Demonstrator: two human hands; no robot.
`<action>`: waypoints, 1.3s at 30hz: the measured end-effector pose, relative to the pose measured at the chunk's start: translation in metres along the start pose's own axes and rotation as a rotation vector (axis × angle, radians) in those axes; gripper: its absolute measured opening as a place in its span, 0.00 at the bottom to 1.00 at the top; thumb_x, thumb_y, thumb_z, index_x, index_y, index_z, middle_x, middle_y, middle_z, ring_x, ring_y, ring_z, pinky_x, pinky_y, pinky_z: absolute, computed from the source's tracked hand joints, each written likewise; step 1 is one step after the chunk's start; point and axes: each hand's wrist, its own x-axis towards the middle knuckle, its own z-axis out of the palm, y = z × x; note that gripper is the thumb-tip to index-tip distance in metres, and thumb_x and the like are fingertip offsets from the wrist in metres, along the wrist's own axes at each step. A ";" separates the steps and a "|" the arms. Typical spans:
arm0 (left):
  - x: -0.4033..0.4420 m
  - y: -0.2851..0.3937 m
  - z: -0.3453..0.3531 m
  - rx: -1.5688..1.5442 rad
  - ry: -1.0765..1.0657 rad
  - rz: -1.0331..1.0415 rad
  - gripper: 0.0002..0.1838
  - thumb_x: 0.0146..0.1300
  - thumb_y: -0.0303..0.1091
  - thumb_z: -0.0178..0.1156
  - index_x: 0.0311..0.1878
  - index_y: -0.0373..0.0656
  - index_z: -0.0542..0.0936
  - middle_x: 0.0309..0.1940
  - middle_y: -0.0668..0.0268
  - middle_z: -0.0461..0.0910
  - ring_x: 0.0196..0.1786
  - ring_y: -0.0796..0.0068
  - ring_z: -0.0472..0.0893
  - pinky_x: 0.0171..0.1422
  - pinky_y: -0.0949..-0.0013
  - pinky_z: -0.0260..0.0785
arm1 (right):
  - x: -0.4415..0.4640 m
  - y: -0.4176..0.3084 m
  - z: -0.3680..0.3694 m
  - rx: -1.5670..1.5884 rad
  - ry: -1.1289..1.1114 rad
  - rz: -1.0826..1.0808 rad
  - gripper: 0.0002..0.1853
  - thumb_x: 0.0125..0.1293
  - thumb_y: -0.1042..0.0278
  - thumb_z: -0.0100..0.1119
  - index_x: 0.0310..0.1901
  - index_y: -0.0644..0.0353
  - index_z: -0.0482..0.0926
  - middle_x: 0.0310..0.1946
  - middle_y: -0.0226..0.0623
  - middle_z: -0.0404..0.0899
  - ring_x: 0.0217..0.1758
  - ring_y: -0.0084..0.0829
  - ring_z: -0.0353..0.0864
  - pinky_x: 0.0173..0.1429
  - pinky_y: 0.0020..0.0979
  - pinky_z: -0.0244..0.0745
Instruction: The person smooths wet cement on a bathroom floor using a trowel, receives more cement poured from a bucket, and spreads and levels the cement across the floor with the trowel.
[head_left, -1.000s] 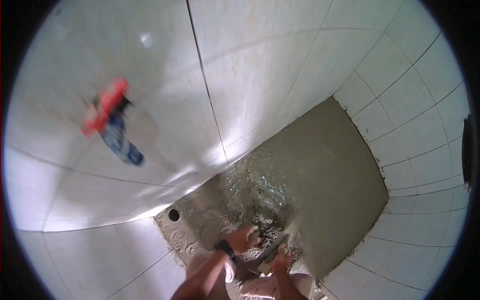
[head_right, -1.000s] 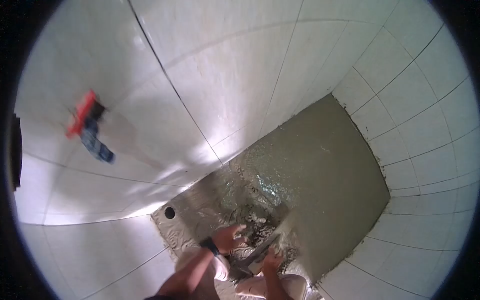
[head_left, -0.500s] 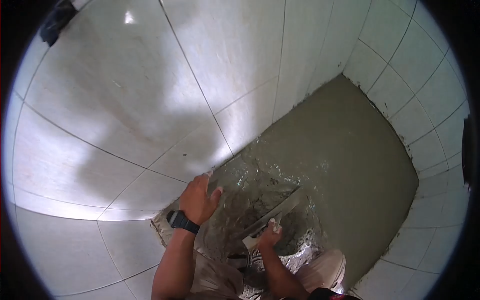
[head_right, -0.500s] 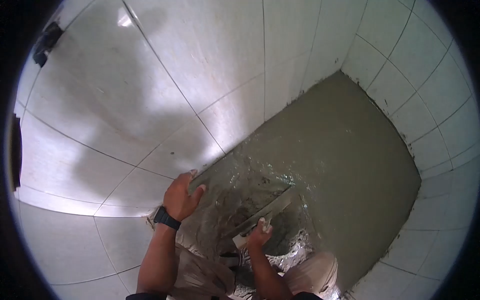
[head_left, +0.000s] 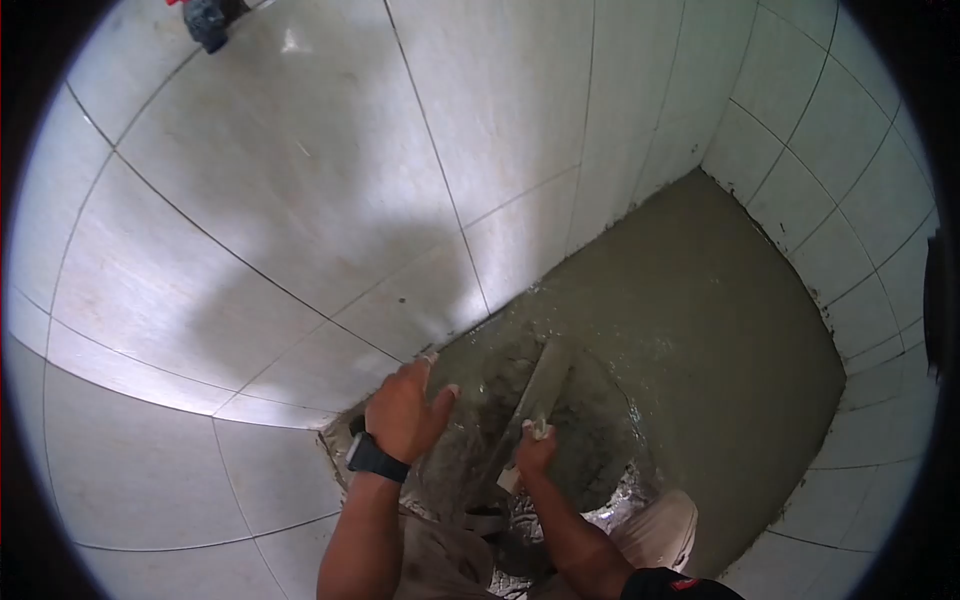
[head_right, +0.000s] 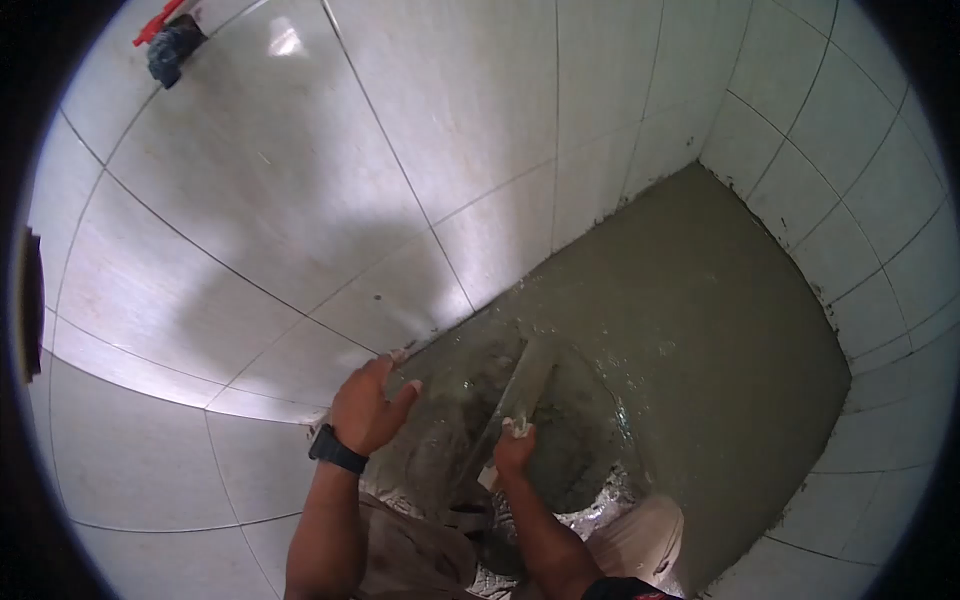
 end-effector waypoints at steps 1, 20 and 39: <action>-0.002 0.000 -0.002 0.024 0.006 -0.014 0.24 0.59 0.42 0.66 0.56 0.39 0.78 0.48 0.49 0.82 0.51 0.48 0.81 0.54 0.54 0.73 | 0.006 0.008 0.017 0.018 -0.010 -0.007 0.21 0.64 0.57 0.68 0.45 0.68 0.74 0.32 0.43 0.79 0.35 0.38 0.79 0.44 0.42 0.74; -0.054 0.048 -0.038 0.009 -0.178 0.169 0.31 0.59 0.44 0.67 0.63 0.42 0.74 0.45 0.52 0.81 0.45 0.49 0.82 0.49 0.55 0.75 | 0.095 -0.078 -0.019 -1.186 -0.780 -0.398 0.17 0.70 0.62 0.48 0.57 0.60 0.69 0.46 0.55 0.83 0.50 0.55 0.83 0.52 0.54 0.75; -0.065 0.056 -0.045 -0.007 -0.236 0.169 0.33 0.60 0.45 0.65 0.66 0.41 0.70 0.47 0.53 0.80 0.48 0.51 0.81 0.50 0.54 0.74 | 0.111 -0.083 -0.090 -0.745 -0.487 -0.138 0.29 0.64 0.57 0.63 0.62 0.63 0.71 0.51 0.56 0.80 0.56 0.54 0.80 0.57 0.46 0.75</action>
